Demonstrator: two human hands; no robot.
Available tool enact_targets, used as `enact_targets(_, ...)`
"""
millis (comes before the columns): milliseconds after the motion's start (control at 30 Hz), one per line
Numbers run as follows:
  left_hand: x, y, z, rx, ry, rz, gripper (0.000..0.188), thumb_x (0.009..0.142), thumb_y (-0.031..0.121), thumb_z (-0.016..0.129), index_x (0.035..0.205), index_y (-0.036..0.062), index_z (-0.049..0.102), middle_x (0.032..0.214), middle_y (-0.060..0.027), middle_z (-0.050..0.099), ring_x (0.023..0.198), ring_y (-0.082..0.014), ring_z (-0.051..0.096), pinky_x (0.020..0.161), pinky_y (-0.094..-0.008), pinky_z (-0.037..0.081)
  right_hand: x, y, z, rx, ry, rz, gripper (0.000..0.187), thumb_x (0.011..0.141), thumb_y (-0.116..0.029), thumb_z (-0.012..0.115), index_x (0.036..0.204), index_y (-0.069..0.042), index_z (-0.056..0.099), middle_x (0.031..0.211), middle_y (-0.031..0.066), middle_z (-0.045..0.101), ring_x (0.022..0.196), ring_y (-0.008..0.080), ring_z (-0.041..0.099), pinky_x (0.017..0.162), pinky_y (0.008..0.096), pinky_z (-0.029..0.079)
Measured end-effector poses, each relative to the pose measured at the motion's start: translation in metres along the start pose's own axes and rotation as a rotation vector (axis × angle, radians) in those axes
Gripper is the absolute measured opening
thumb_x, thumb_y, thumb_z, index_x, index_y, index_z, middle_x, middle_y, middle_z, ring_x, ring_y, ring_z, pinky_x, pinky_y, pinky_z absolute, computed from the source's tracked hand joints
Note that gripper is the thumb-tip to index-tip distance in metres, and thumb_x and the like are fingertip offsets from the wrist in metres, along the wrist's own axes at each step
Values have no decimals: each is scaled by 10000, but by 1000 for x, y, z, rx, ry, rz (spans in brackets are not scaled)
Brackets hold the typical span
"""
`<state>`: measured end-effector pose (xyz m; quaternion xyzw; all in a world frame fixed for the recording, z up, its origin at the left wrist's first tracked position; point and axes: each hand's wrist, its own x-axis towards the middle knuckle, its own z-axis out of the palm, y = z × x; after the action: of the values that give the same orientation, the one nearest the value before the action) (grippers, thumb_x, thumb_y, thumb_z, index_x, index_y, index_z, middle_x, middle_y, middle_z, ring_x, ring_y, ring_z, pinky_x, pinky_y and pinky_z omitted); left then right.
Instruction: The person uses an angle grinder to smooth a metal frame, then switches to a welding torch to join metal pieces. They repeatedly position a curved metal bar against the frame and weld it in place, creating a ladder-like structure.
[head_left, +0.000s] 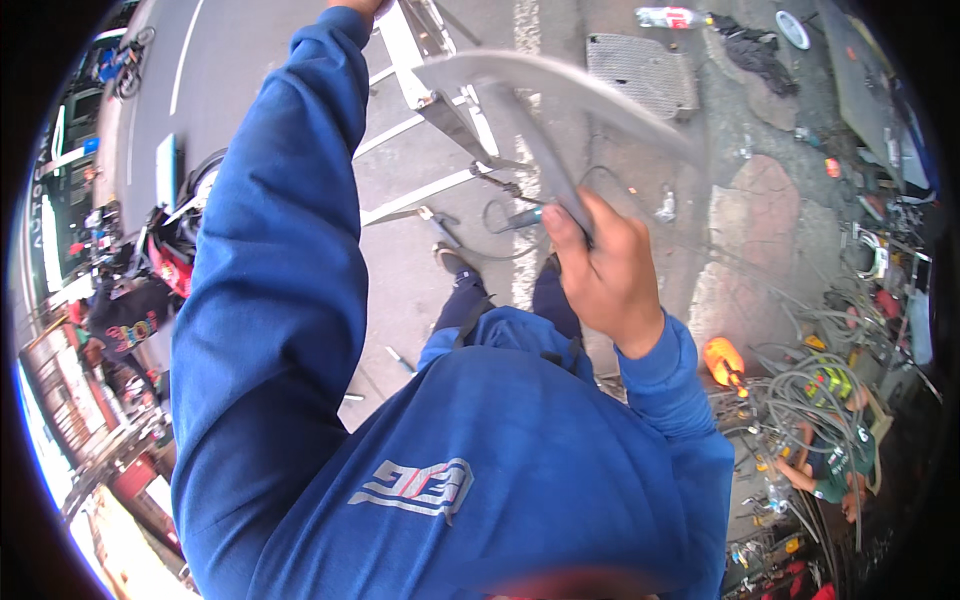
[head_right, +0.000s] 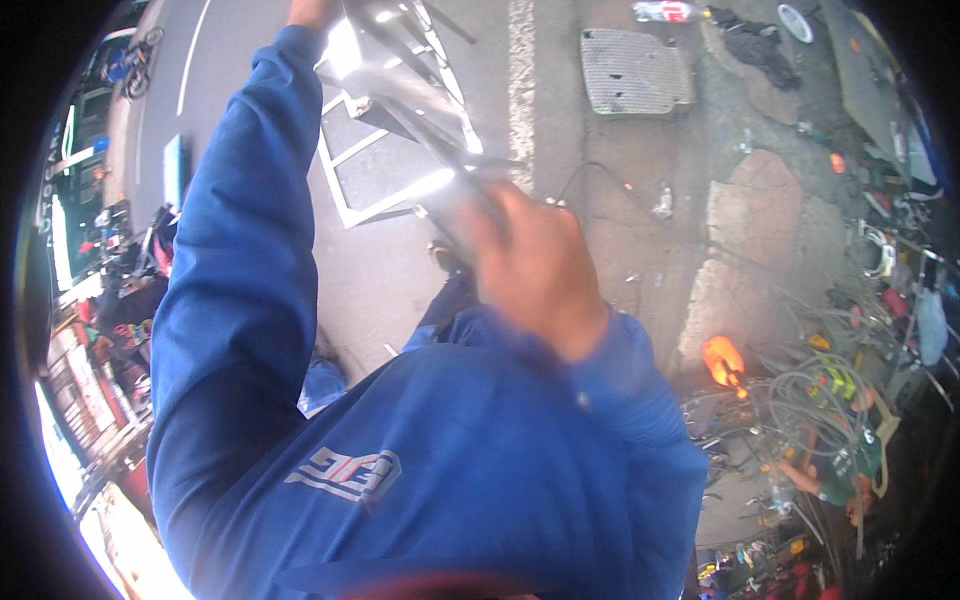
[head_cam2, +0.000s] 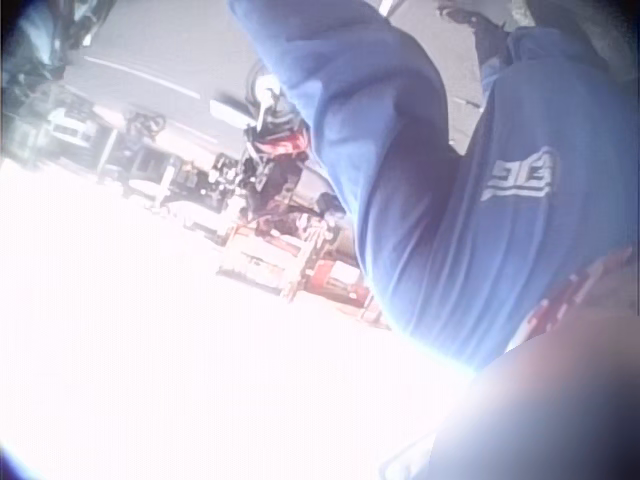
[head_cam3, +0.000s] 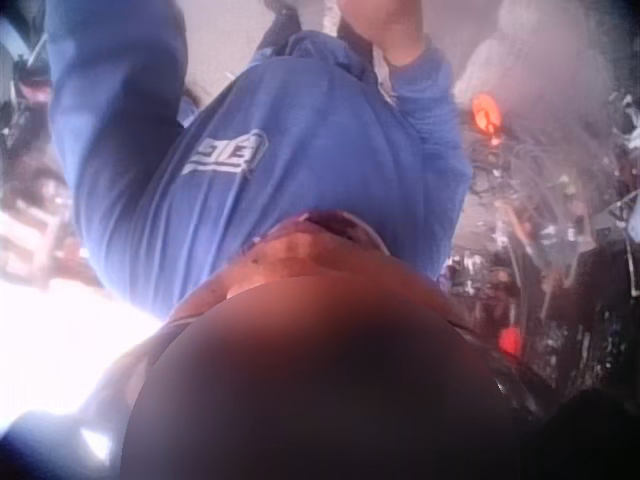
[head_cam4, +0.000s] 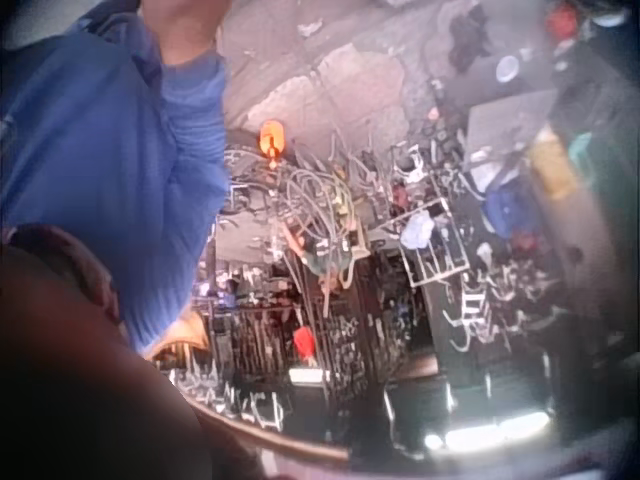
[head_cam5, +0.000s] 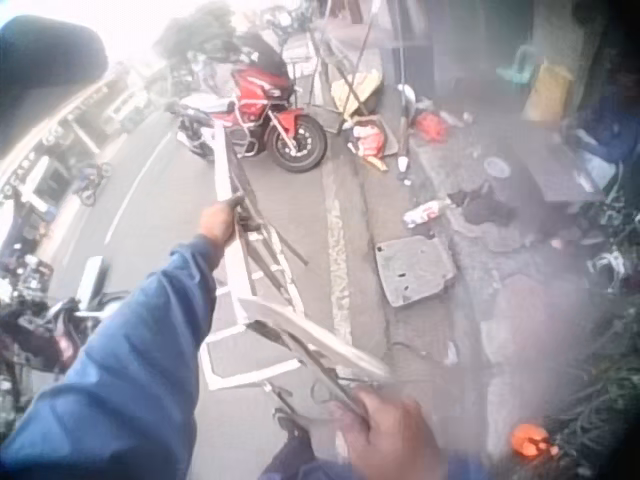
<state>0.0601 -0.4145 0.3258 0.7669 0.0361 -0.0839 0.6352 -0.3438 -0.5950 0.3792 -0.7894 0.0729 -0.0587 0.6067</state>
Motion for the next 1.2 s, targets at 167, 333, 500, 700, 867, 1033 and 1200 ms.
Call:
enact_targets(167, 15, -17, 9, -104, -88, -9, 404, 899, 128, 657, 1179, -155, 587, 1117, -296, 644, 785, -419, 739, 625, -455, 626, -1, -29, -6, -341, 43, -107, 288, 996, -257, 664, 920, 17, 616, 600, 202, 537, 522, 406, 545, 492, 404, 404)
enact_targets(333, 16, -20, 14, -225, -175, 41, 387, 842, 21, 656, 1140, -209, 565, 1049, -295, 663, 797, -437, 737, 592, -446, 652, 3, -46, -5, -575, -8, -159, 267, 993, -242, 668, 948, 18, 635, 574, 189, 521, 482, 370, 539, 483, 412, 392)
enact_targets(500, 6, -16, 15, -208, -127, 107, 363, 815, -23, 662, 1116, -201, 564, 1018, -273, 661, 792, -434, 736, 586, -443, 651, -6, -50, -5, -542, 96, -162, 268, 994, -231, 660, 975, 35, 650, 565, 192, 517, 472, 346, 540, 481, 402, 392)
enact_targets(700, -2, -15, 14, -233, -112, 118, 388, 790, -54, 655, 1126, -198, 527, 999, -269, 647, 792, -438, 729, 595, -472, 662, -3, -49, 8, -521, 59, -120, 278, 997, -237, 660, 974, 40, 653, 558, 184, 510, 461, 317, 535, 480, 387, 392)
enact_targets(867, 3, -14, 21, -276, -80, 85, 435, 773, -46, 644, 1148, -180, 472, 1033, -284, 638, 822, -441, 727, 593, -479, 656, 6, -47, -2, -516, 46, -209, 283, 1004, -254, 652, 974, 27, 654, 538, 152, 479, 449, 267, 498, 479, 375, 387)
enact_targets(1033, 7, -14, 19, -262, -73, 61, 393, 782, -21, 642, 1107, -178, 486, 1013, -283, 645, 817, -434, 733, 575, -466, 641, 7, -41, -6, -494, 38, -77, 273, 1009, -258, 647, 961, 11, 659, 559, 152, 490, 469, 199, 480, 488, 363, 389)
enact_targets(1200, 1, -11, 17, -240, -103, 55, 379, 779, -16, 639, 1089, -187, 504, 998, -279, 650, 784, -422, 737, 569, -460, 636, 4, -35, -6, -461, 47, -136, 271, 1013, -258, 644, 953, 5, 653, 574, 140, 514, 486, 184, 468, 497, 353, 389)
